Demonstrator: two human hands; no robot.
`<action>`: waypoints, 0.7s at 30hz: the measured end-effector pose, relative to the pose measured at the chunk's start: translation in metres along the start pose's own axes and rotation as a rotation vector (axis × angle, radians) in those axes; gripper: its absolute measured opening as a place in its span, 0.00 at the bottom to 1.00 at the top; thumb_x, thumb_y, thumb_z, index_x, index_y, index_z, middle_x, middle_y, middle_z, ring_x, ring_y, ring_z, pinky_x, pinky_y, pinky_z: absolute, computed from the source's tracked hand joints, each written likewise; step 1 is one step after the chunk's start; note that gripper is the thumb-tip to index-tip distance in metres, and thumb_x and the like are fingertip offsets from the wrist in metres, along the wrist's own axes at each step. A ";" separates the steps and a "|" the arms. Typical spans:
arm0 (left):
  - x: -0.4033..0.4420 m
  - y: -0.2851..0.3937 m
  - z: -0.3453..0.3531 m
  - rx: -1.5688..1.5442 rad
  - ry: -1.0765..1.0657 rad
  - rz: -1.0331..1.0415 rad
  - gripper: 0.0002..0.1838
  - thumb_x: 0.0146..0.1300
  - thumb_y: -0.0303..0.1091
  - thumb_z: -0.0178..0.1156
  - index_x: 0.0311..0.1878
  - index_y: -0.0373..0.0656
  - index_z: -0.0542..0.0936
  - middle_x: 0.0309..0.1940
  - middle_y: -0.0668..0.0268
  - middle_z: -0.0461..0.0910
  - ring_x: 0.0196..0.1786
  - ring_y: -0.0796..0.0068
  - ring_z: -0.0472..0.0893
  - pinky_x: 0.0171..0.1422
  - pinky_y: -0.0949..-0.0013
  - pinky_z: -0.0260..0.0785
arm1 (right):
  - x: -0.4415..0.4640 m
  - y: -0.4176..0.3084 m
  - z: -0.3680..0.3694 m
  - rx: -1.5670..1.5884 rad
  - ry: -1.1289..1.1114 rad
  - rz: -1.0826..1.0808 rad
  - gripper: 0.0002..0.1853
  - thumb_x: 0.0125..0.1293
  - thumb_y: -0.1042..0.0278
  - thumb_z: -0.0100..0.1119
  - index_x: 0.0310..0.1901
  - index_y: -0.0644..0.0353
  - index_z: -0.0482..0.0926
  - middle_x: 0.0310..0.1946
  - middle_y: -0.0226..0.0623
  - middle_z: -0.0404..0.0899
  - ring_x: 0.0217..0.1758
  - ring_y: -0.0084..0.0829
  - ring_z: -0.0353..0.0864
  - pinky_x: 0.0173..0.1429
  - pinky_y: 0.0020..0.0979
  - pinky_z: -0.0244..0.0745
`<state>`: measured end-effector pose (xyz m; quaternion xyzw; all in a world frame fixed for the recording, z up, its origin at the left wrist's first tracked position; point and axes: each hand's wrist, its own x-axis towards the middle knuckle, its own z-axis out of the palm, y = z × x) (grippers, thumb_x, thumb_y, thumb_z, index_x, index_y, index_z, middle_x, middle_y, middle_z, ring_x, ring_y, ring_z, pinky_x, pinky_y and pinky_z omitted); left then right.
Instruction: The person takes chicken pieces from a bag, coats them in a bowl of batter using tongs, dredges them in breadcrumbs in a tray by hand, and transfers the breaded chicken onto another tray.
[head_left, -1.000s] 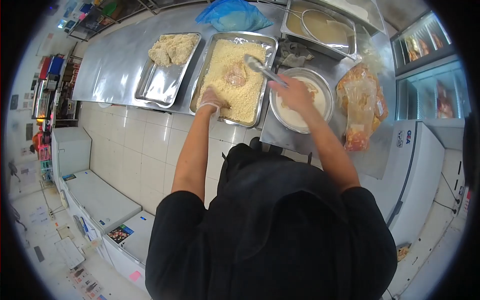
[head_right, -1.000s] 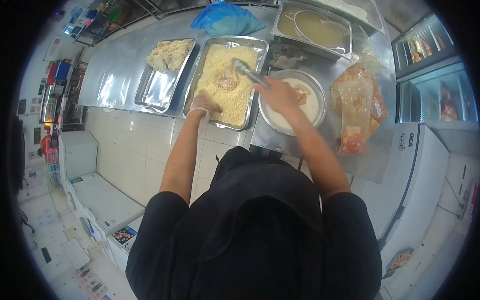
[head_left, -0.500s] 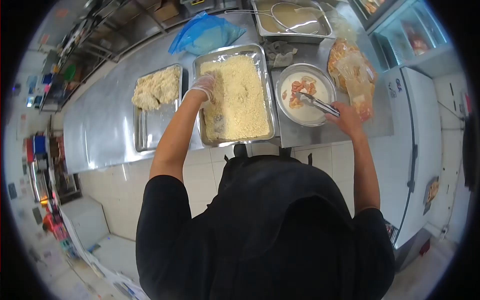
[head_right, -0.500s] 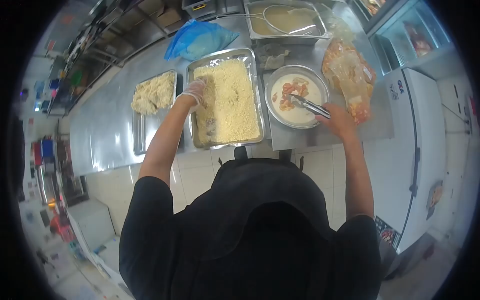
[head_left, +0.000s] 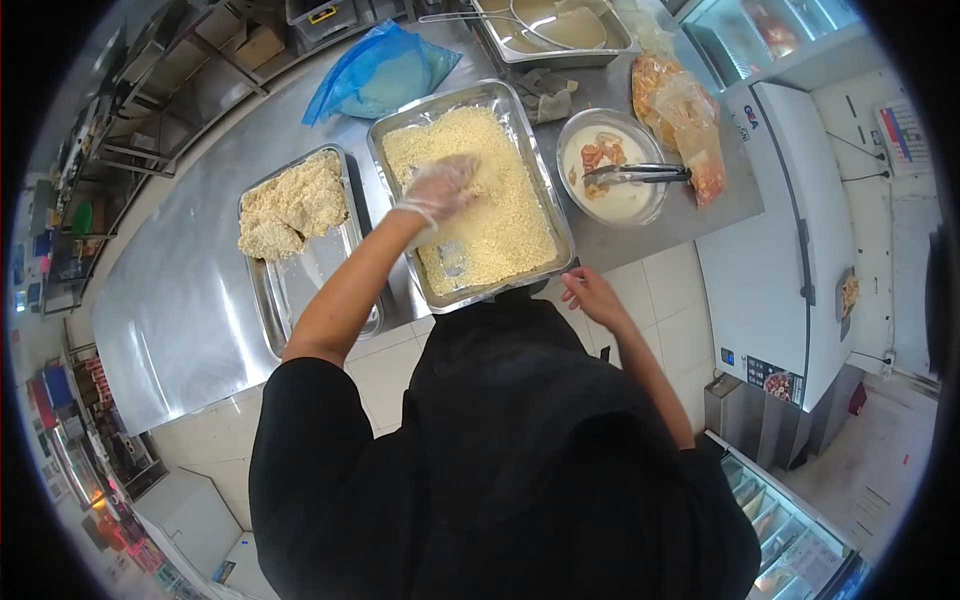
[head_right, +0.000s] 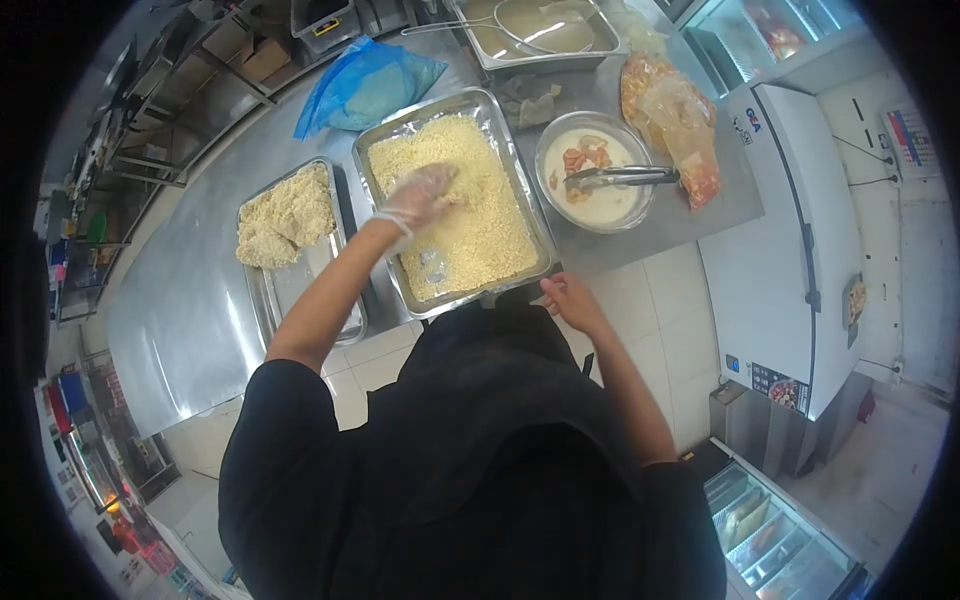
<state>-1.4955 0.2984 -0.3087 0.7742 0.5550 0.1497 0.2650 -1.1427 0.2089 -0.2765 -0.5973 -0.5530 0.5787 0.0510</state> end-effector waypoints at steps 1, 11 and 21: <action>-0.002 0.004 0.013 0.343 0.033 0.042 0.41 0.66 0.53 0.58 0.74 0.38 0.58 0.75 0.50 0.55 0.78 0.56 0.55 0.80 0.58 0.46 | 0.003 0.000 0.010 0.093 0.020 0.041 0.22 0.73 0.52 0.53 0.53 0.66 0.71 0.33 0.43 0.83 0.28 0.27 0.81 0.35 0.27 0.76; 0.016 0.029 0.029 0.372 0.025 0.015 0.56 0.63 0.71 0.45 0.74 0.26 0.48 0.77 0.41 0.42 0.80 0.48 0.41 0.82 0.54 0.32 | 0.031 -0.007 0.036 0.447 0.252 -0.041 0.19 0.73 0.57 0.53 0.51 0.62 0.60 0.38 0.45 0.78 0.28 0.31 0.84 0.32 0.27 0.77; 0.041 0.025 0.020 0.276 0.092 -0.146 0.59 0.58 0.71 0.53 0.75 0.29 0.47 0.77 0.42 0.41 0.80 0.45 0.40 0.82 0.50 0.31 | 0.032 -0.007 0.030 0.504 0.168 0.041 0.16 0.74 0.58 0.53 0.49 0.59 0.62 0.35 0.39 0.79 0.29 0.28 0.83 0.34 0.26 0.77</action>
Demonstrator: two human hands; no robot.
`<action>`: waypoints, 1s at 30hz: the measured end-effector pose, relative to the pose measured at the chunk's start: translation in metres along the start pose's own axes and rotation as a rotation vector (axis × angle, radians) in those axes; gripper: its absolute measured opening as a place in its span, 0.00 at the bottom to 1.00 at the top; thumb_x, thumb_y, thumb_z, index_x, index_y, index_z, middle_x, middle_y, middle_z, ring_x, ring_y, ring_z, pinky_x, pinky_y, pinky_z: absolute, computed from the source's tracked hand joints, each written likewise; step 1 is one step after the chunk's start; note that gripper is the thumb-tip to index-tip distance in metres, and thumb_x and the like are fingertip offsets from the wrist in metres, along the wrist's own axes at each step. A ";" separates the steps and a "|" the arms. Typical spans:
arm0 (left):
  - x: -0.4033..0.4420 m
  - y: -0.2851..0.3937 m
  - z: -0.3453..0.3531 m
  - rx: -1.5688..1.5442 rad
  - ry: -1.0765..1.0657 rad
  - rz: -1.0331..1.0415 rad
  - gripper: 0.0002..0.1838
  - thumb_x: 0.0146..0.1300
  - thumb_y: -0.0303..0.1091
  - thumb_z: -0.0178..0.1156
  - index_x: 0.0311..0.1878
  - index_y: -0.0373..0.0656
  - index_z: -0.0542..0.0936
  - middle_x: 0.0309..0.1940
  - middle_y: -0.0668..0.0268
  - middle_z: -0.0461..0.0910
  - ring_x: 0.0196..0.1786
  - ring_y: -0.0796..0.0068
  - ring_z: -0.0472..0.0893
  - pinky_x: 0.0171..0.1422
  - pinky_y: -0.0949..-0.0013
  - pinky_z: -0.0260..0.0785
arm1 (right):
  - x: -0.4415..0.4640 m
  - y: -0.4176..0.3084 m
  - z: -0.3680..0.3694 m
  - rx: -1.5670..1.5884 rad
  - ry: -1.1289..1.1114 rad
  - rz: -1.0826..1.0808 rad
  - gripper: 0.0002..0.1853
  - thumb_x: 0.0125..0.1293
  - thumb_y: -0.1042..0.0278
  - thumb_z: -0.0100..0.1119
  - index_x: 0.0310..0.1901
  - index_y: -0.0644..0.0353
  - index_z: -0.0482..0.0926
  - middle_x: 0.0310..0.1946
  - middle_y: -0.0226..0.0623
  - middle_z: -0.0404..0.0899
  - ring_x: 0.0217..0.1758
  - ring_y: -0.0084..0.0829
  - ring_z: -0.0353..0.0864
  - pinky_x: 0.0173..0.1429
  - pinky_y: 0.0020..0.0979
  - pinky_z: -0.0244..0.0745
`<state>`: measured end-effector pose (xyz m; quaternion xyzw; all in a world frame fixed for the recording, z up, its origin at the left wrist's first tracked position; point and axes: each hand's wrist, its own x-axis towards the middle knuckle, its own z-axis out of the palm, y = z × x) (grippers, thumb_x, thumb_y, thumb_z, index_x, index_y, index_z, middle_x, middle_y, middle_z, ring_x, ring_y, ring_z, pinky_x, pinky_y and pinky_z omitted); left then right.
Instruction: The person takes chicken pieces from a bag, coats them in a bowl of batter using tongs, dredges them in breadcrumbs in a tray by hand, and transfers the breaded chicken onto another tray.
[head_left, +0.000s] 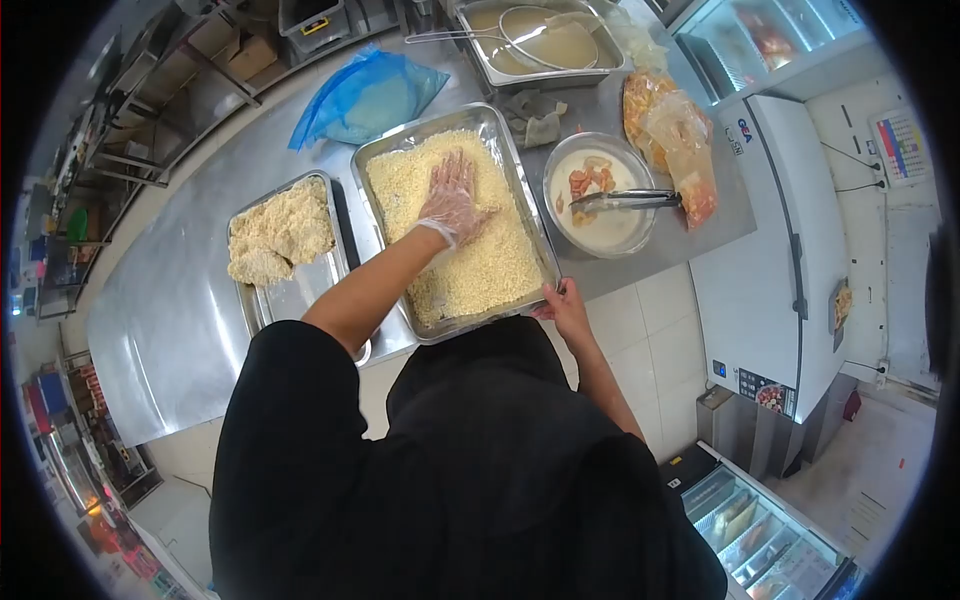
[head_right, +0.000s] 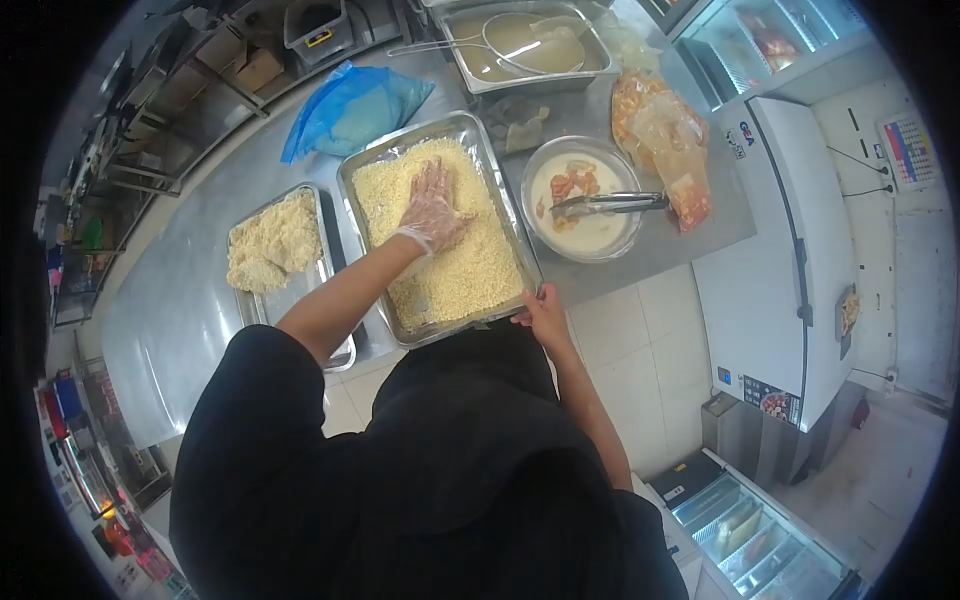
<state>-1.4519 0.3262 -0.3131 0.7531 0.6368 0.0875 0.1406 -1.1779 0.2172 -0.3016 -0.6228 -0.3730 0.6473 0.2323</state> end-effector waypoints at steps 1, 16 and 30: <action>0.002 0.008 0.003 0.043 -0.047 -0.001 0.58 0.59 0.69 0.53 0.76 0.30 0.47 0.78 0.44 0.40 0.80 0.46 0.39 0.81 0.49 0.29 | 0.004 0.002 0.001 -0.001 0.004 0.012 0.16 0.74 0.58 0.53 0.49 0.59 0.62 0.35 0.39 0.79 0.29 0.28 0.83 0.34 0.26 0.77; 0.036 -0.015 0.056 0.148 0.276 -0.155 0.35 0.70 0.53 0.49 0.70 0.36 0.63 0.76 0.52 0.50 0.76 0.51 0.51 0.78 0.45 0.37 | 0.006 0.009 -0.006 0.090 -0.055 0.046 0.15 0.74 0.60 0.53 0.51 0.61 0.63 0.37 0.39 0.81 0.29 0.28 0.84 0.34 0.25 0.75; 0.077 -0.041 0.047 -0.234 0.613 -0.252 0.30 0.66 0.47 0.56 0.64 0.37 0.67 0.66 0.54 0.65 0.69 0.54 0.62 0.73 0.51 0.48 | 0.009 0.000 -0.006 0.158 -0.102 0.013 0.14 0.74 0.63 0.52 0.53 0.62 0.65 0.39 0.38 0.81 0.30 0.27 0.83 0.36 0.23 0.74</action>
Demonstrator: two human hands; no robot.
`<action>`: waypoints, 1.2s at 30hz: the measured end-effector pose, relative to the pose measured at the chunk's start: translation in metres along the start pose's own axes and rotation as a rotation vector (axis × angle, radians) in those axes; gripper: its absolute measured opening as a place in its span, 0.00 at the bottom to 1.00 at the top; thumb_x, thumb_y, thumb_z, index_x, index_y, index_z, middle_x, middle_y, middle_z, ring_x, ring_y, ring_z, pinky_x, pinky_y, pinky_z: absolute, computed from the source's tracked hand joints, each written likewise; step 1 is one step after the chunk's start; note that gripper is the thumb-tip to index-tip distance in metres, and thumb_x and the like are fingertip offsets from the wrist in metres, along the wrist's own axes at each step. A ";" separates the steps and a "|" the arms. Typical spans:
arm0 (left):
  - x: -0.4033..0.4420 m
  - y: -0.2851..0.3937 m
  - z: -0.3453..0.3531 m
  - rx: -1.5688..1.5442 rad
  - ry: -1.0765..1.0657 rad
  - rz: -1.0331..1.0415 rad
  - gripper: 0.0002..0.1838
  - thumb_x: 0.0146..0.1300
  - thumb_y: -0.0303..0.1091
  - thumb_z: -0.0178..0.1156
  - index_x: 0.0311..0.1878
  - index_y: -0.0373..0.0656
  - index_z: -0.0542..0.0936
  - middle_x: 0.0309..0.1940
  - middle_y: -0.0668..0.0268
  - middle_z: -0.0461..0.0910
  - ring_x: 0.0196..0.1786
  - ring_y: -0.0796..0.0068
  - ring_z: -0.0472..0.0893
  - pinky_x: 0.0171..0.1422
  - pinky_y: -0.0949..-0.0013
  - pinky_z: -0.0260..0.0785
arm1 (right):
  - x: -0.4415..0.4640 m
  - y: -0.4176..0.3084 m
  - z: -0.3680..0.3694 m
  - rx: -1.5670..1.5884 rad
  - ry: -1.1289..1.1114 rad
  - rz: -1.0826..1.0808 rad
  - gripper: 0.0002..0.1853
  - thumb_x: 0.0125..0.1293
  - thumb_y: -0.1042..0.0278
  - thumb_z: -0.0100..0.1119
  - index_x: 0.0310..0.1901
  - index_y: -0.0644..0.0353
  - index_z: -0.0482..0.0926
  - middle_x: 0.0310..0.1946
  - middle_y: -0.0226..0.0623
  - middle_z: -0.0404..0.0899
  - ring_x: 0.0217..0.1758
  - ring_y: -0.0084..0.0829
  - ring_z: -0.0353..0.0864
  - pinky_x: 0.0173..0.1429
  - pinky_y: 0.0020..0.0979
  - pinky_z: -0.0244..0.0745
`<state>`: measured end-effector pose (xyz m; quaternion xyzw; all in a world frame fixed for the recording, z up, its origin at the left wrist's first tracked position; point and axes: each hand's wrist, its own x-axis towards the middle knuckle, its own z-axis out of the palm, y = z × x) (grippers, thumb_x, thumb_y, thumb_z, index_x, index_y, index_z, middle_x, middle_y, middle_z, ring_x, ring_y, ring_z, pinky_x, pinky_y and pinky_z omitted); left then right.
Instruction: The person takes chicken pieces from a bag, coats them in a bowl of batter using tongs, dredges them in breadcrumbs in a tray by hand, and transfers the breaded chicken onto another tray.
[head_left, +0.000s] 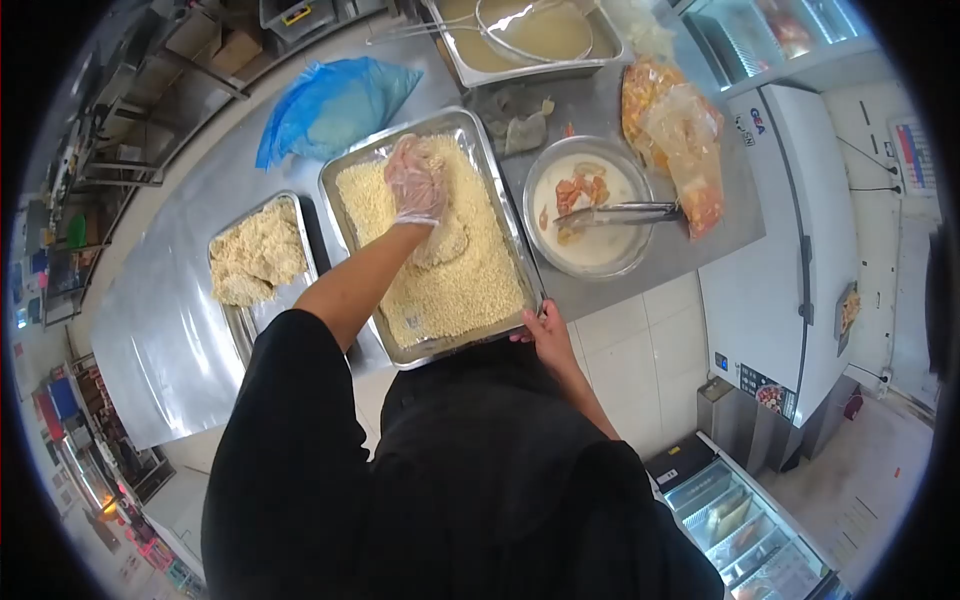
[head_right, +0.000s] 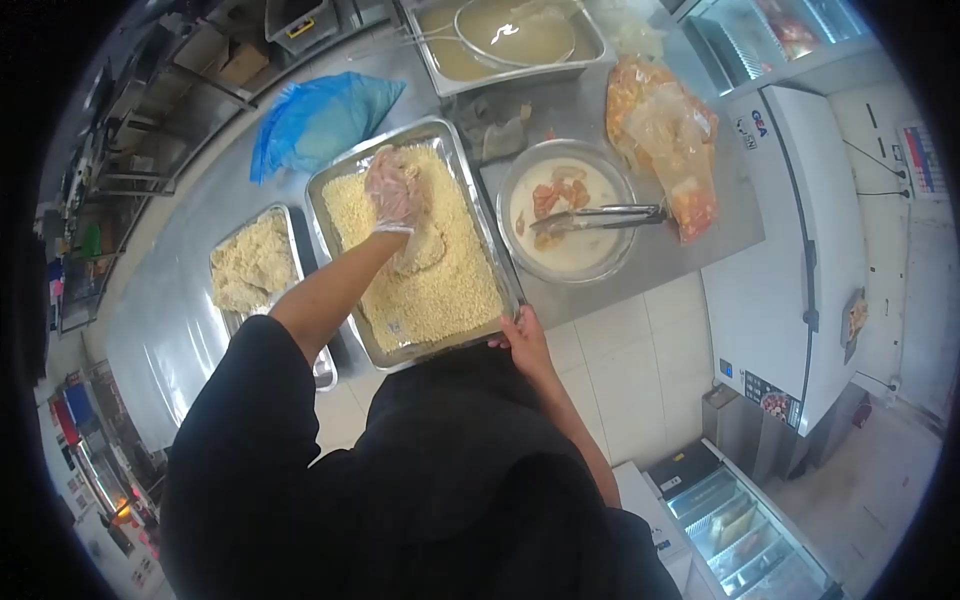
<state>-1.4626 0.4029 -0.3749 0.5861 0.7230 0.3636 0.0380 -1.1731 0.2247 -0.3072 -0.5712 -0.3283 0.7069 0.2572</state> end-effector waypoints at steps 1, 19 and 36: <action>-0.001 -0.003 0.003 -0.101 0.030 -0.066 0.29 0.66 0.47 0.56 0.64 0.37 0.68 0.65 0.54 0.66 0.68 0.54 0.63 0.72 0.51 0.48 | 0.000 0.007 -0.002 -0.015 -0.001 0.007 0.13 0.74 0.63 0.52 0.51 0.61 0.65 0.38 0.38 0.81 0.31 0.27 0.84 0.36 0.24 0.75; -0.069 0.052 -0.043 0.377 -0.503 0.216 0.53 0.62 0.72 0.45 0.73 0.31 0.57 0.78 0.49 0.41 0.80 0.50 0.38 0.80 0.46 0.23 | 0.008 0.011 0.000 -0.063 0.083 -0.088 0.14 0.73 0.63 0.54 0.51 0.62 0.65 0.34 0.38 0.82 0.30 0.27 0.84 0.33 0.24 0.73; -0.071 0.066 -0.053 0.299 -0.464 0.039 0.48 0.67 0.65 0.47 0.76 0.34 0.51 0.79 0.49 0.38 0.81 0.50 0.39 0.81 0.50 0.36 | -0.001 0.006 -0.002 -0.133 0.040 -0.083 0.18 0.72 0.55 0.56 0.50 0.59 0.64 0.42 0.39 0.79 0.32 0.28 0.84 0.36 0.24 0.74</action>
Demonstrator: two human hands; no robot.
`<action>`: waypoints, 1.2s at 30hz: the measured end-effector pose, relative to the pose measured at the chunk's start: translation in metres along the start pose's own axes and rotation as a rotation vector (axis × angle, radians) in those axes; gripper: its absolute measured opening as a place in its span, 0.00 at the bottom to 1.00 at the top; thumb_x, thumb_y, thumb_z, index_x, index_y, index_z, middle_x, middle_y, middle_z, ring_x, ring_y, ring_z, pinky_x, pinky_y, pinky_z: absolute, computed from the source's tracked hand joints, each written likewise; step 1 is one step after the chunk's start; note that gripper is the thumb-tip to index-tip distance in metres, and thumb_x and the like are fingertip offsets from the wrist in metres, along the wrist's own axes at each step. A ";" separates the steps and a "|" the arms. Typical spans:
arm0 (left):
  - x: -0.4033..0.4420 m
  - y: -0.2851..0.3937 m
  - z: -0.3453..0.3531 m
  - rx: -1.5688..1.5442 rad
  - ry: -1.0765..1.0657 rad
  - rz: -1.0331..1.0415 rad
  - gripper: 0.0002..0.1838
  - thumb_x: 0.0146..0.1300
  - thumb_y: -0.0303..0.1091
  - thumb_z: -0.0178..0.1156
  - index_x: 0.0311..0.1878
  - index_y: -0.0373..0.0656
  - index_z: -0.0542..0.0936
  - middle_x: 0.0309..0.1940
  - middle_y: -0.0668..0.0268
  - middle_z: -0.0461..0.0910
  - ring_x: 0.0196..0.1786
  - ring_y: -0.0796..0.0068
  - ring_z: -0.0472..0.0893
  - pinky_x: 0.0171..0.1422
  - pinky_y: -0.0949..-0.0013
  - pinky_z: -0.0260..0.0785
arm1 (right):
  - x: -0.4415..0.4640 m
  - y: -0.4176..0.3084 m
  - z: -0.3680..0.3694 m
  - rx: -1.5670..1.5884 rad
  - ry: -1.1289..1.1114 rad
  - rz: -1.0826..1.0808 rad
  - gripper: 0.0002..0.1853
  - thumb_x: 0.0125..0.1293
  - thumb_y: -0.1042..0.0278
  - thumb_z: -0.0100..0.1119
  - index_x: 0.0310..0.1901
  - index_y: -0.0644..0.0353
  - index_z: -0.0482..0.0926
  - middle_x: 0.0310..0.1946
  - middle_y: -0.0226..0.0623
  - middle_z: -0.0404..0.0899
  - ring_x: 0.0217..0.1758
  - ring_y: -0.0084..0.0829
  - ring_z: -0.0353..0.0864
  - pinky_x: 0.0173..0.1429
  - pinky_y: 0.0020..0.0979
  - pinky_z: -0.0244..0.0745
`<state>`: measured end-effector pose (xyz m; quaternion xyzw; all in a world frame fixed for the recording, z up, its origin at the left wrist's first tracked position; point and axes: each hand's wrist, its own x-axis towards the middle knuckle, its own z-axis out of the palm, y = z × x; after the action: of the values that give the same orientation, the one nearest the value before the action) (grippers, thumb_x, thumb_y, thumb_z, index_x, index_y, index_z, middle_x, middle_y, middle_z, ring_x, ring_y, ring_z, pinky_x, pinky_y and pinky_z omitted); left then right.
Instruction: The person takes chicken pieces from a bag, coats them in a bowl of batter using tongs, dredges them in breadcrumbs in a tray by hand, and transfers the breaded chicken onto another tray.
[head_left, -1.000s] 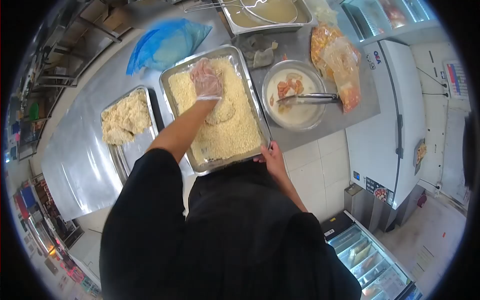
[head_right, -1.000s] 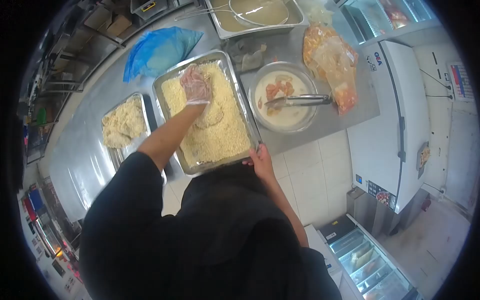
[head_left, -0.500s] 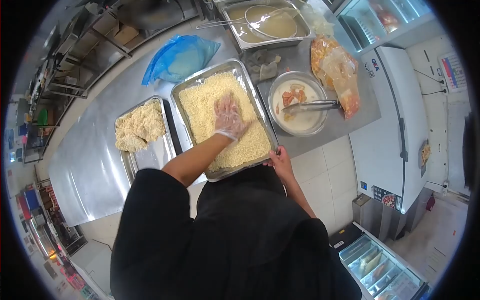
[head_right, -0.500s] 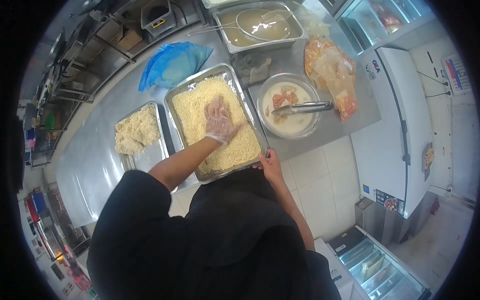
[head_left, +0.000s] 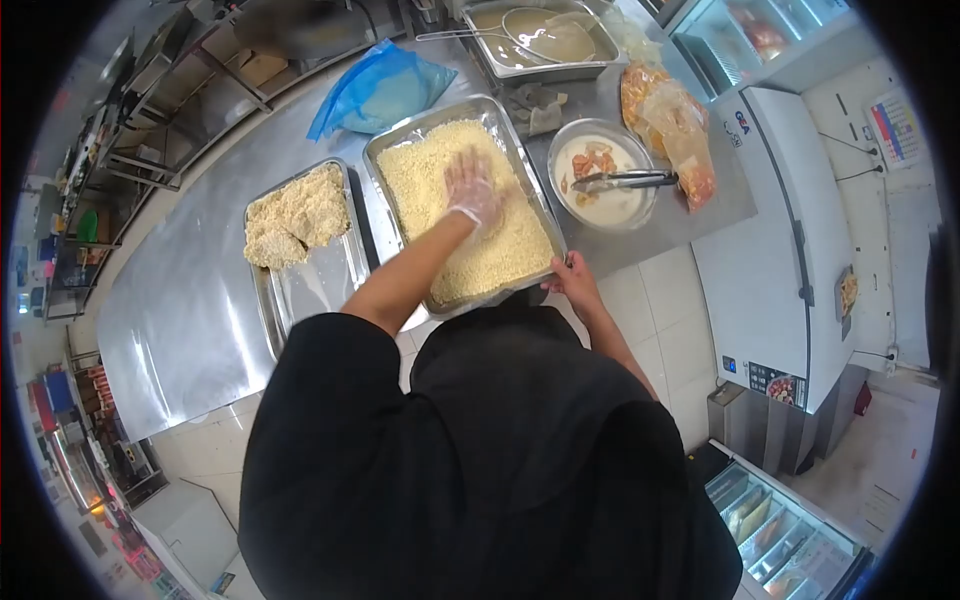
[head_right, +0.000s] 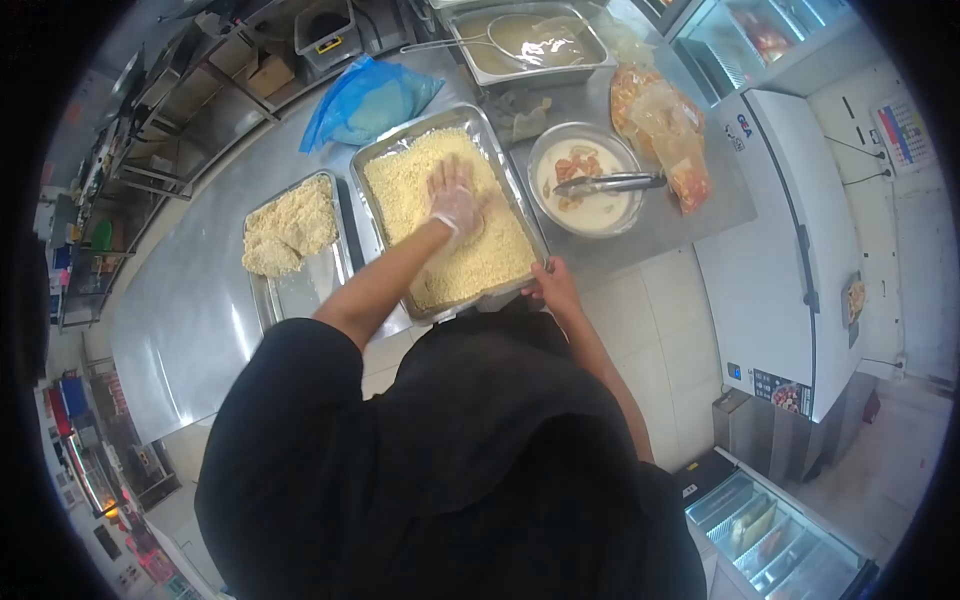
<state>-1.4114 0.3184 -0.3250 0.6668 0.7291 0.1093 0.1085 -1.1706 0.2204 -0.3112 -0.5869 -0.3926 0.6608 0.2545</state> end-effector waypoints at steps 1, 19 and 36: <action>0.000 -0.010 0.002 -0.001 -0.002 0.002 0.48 0.67 0.65 0.47 0.76 0.34 0.51 0.79 0.49 0.38 0.81 0.50 0.39 0.81 0.50 0.36 | 0.000 0.003 -0.002 0.001 0.002 0.001 0.18 0.72 0.55 0.56 0.50 0.59 0.64 0.42 0.39 0.79 0.32 0.28 0.84 0.36 0.24 0.74; 0.018 -0.084 -0.015 -0.245 -0.584 0.126 0.20 0.47 0.43 0.70 0.41 0.39 0.86 0.37 0.50 0.85 0.36 0.57 0.81 0.44 0.55 0.72 | 0.001 0.005 -0.001 0.006 -0.008 -0.008 0.17 0.72 0.56 0.56 0.49 0.57 0.63 0.38 0.37 0.79 0.31 0.26 0.83 0.35 0.24 0.75; -0.077 -0.085 -0.123 -0.730 -0.067 -0.125 0.21 0.54 0.45 0.71 0.46 0.41 0.82 0.32 0.61 0.84 0.33 0.69 0.81 0.42 0.64 0.73 | -0.004 0.007 0.006 0.035 -0.039 0.004 0.14 0.73 0.57 0.56 0.46 0.54 0.64 0.38 0.36 0.79 0.31 0.26 0.83 0.37 0.25 0.76</action>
<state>-1.5224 0.2325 -0.2327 0.5417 0.6773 0.3334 0.3697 -1.1747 0.2119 -0.3150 -0.5702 -0.3848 0.6793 0.2556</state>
